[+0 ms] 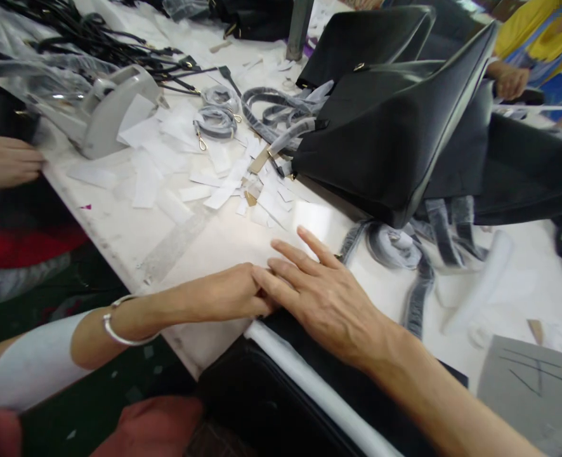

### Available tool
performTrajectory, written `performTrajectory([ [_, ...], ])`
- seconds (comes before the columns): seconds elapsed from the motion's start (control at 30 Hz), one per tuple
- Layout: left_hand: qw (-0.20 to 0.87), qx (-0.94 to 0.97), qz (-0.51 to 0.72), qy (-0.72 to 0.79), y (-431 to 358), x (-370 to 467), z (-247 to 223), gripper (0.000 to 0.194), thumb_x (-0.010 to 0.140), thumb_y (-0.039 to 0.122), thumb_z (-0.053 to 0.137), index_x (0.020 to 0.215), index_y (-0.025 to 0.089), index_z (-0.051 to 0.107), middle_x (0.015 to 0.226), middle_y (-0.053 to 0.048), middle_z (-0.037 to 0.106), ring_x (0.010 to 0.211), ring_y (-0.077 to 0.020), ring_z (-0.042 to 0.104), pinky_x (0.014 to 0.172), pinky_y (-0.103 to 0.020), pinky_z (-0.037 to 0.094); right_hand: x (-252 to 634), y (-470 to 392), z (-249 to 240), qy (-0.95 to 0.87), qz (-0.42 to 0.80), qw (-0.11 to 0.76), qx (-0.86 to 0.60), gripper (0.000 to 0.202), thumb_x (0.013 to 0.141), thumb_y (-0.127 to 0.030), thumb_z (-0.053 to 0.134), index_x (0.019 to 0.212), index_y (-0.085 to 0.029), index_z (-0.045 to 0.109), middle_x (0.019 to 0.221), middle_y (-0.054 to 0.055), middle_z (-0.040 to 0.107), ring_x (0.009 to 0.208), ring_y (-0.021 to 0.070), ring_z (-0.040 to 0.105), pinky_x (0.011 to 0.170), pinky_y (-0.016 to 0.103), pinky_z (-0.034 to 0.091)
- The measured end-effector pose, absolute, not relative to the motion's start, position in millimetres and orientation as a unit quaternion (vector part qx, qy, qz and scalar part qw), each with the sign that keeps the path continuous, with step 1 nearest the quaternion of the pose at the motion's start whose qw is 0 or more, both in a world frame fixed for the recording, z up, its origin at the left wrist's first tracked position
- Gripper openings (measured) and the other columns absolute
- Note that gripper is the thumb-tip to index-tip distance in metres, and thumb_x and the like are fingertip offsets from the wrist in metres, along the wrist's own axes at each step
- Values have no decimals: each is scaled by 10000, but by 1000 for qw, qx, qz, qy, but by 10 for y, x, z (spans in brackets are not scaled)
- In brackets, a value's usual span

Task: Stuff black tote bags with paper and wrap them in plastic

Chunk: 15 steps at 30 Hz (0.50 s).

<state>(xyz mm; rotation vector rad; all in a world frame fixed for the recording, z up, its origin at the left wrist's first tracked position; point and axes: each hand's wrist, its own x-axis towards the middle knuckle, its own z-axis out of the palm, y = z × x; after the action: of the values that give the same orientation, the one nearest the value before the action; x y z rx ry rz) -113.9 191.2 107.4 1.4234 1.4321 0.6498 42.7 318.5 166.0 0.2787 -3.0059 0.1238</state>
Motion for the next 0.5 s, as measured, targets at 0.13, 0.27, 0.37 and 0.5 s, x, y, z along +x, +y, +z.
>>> performTrajectory([
  [0.13, 578, 462, 303, 600, 1599, -1122, 1065, 92, 809, 242, 564, 882, 186, 564, 695, 43, 610, 637, -122, 570, 575, -211, 405, 163, 3190, 1784, -985, 43, -144, 87, 142, 915, -155, 526, 882, -182, 661, 819, 57, 664, 804, 225, 607, 840, 412, 449],
  [0.27, 594, 437, 296, 607, 1326, -1067, 1097, 174, 880, 201, 420, 774, 186, 558, 694, 36, 574, 639, -104, 529, 612, -206, 395, -128, 3084, 1789, -955, 7, -282, 89, 119, 832, -114, 588, 784, -166, 683, 806, 90, 690, 761, 251, 642, 642, 351, 423],
  [0.37, 614, 424, 277, 605, 1227, -996, 1126, 126, 826, 167, 471, 807, 187, 593, 689, 39, 568, 634, -102, 507, 596, -203, 369, -253, 2985, 1703, -928, 6, -354, 116, 120, 806, -108, 602, 777, -155, 708, 745, 95, 712, 707, 248, 668, 556, 316, 376],
  [0.5, 621, 417, 275, 603, 1151, -880, 1120, 75, 758, 159, 518, 735, 179, 587, 641, 46, 531, 594, -97, 458, 538, -209, 317, -239, 3002, 1627, -913, 56, -380, 138, 82, 808, -189, 663, 745, -169, 712, 687, 69, 716, 671, 210, 675, 528, 281, 330],
])
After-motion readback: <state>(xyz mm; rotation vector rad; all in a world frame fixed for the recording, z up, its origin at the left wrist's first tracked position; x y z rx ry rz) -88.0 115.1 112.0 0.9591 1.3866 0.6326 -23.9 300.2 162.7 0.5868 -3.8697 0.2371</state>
